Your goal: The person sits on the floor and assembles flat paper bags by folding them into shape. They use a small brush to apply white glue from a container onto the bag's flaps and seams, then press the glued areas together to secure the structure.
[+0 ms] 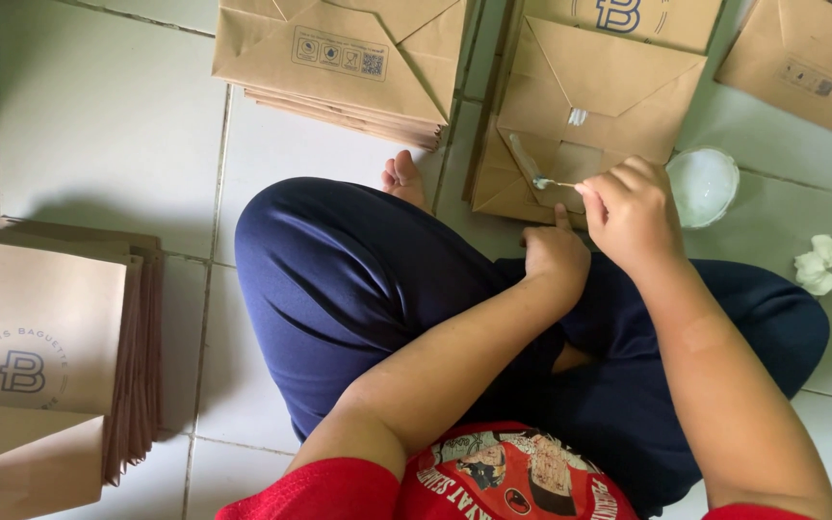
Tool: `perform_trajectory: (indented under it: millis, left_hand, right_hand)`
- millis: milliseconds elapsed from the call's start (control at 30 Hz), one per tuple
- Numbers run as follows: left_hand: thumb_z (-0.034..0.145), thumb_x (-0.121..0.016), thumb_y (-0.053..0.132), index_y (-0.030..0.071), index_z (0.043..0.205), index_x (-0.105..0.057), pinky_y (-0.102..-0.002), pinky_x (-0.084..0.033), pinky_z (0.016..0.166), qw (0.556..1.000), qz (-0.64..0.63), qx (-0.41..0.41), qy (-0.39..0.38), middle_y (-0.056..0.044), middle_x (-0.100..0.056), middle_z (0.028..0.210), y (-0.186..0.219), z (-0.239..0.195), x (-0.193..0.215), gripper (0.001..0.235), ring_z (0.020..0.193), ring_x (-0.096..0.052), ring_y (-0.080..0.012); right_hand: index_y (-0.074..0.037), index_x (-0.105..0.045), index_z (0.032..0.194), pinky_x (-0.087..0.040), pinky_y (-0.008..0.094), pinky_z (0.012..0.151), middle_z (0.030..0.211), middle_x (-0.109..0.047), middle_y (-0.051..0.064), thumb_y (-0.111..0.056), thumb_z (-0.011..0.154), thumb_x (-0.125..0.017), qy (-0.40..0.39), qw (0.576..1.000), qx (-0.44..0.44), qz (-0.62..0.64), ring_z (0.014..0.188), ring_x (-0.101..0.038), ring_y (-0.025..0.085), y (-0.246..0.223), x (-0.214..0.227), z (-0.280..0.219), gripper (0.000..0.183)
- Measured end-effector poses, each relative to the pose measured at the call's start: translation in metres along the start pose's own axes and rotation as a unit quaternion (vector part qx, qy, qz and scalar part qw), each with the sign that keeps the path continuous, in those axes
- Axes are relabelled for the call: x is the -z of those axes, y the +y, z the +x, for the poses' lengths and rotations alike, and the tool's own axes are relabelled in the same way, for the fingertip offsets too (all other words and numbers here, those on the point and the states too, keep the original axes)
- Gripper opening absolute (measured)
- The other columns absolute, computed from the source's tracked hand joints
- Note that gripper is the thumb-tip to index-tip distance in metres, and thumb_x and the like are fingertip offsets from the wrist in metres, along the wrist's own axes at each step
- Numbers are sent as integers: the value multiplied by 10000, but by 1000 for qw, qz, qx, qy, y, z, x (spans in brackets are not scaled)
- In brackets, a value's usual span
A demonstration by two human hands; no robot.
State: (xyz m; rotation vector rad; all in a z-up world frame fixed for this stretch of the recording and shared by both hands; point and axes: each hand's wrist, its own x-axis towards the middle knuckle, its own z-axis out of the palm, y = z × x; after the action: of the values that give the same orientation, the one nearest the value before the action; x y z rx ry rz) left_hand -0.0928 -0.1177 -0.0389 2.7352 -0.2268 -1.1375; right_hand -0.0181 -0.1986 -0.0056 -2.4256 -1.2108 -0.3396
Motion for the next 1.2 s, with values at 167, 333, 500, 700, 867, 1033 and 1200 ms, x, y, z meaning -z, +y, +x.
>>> perform_trajectory:
  millis: [167,333,500,700,867,1033,1200]
  left_hand:
    - [1020,-489,119,-99,1519,-374,-505,-533,834,1000,-9,17,6,-255,-436,1578,1,0,-1,557,954,-728,-268]
    - [1021,-500,111,-84,1517,-398,-501,-530,831,1000,1,9,9,-249,-377,1617,1,5,0,543,972,-722,-275]
    - [1034,-449,112,-56,1514,-417,-520,-525,828,1000,-15,-2,5,-248,-350,1629,-1,-1,4,509,984,-720,-297]
    - [1047,-406,119,-11,1498,-472,-503,-517,852,999,-25,36,10,-174,-482,1576,1,-9,12,474,968,-726,-232]
    - [961,-470,29,30,1207,-678,-575,-499,831,998,-36,14,44,-156,-719,1142,7,9,-14,322,857,-712,-298]
    - [913,-565,-12,64,1080,-729,-576,-503,839,999,-16,-6,50,-141,-731,1032,6,9,-17,246,825,-694,-301]
    - [976,-570,39,36,1322,-643,-518,-504,846,1000,-18,2,7,-225,-450,1578,-4,-15,18,353,966,-697,-251]
  right_hand:
    - [-84,-686,800,-534,412,844,680,-541,50,-82,998,-699,37,995,77,-48,722,-614,261,-6,-3,15,199]
    - [-71,-718,836,-528,434,930,715,-574,46,-82,995,-731,59,990,106,-66,783,-646,248,-5,-11,20,160]
    - [-54,-733,866,-528,450,934,724,-568,62,-89,1012,-720,73,987,126,-70,773,-638,253,-7,-14,29,150]
    - [-41,-735,863,-531,452,930,729,-571,69,-97,1025,-734,93,984,132,-69,770,-632,252,-10,-21,43,171]
    - [-36,-739,869,-528,457,938,732,-578,74,-104,1027,-741,106,983,138,-66,769,-636,252,-10,-31,54,171]
    - [-34,-739,876,-530,458,943,728,-577,76,-111,1035,-738,104,983,139,-65,765,-638,254,-10,-36,56,177]
    - [-14,-723,849,-543,456,972,721,-574,91,-110,1034,-748,86,985,133,-74,767,-640,270,-6,-29,45,210]
